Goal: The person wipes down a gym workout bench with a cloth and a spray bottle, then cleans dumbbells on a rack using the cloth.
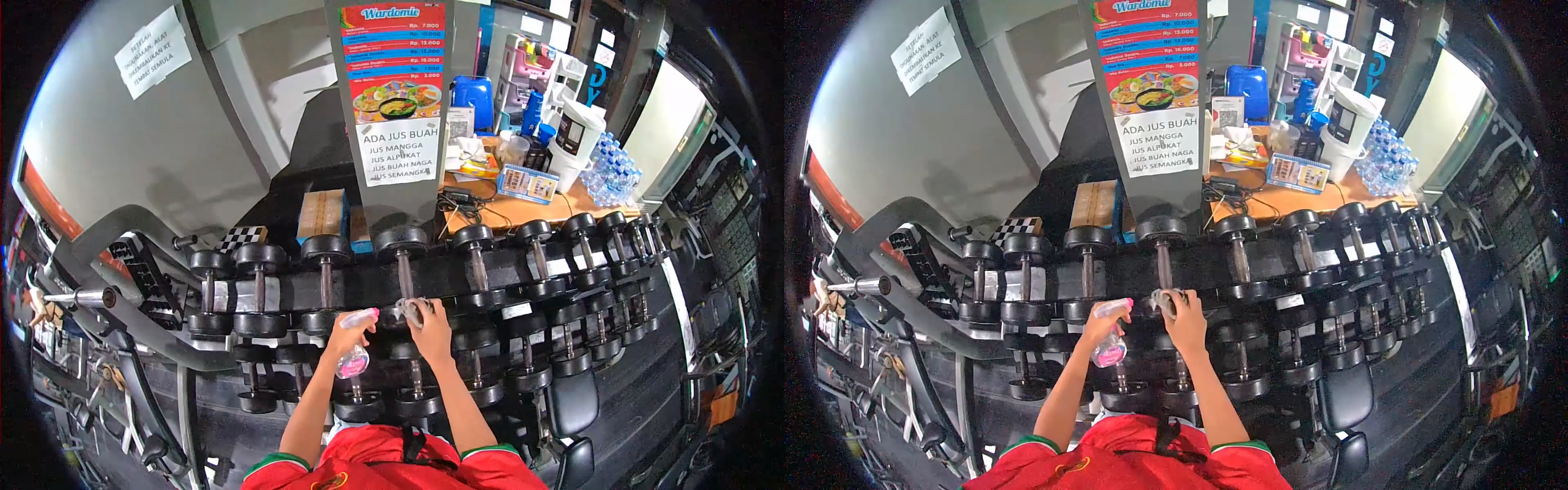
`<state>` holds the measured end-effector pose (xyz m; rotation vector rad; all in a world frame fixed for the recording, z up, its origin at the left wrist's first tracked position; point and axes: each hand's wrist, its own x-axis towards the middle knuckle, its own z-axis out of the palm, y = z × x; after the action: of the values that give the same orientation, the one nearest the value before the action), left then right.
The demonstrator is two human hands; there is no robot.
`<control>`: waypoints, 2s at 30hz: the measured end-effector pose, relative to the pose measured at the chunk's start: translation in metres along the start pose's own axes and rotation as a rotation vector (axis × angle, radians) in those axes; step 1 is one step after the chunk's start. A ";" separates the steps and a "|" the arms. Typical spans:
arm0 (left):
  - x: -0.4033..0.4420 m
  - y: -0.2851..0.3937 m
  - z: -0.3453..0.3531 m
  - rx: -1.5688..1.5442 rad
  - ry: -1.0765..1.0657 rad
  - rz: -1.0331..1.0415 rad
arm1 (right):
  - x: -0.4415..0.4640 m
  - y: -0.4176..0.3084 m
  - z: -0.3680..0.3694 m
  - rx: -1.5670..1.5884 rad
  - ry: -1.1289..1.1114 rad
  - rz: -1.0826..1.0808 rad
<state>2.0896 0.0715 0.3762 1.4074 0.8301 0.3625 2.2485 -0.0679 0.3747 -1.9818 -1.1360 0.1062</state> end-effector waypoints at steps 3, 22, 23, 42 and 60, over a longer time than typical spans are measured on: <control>0.007 -0.006 -0.015 -0.037 -0.031 0.042 | -0.006 0.014 0.002 0.167 0.128 0.196; 0.003 -0.004 -0.018 0.204 -0.033 0.074 | -0.013 0.051 0.022 0.427 0.173 0.317; 0.003 -0.007 -0.017 0.178 -0.021 0.120 | -0.012 0.058 0.024 0.524 0.280 0.308; 0.004 -0.013 -0.012 0.149 0.035 0.185 | -0.014 0.114 0.052 0.974 0.025 1.014; 0.002 -0.010 -0.022 0.031 -0.062 0.099 | -0.012 0.016 0.000 -0.065 0.020 0.033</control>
<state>2.0735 0.0871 0.3674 1.4846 0.7200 0.3806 2.2526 -0.0810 0.3598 -2.0552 -1.1065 0.0675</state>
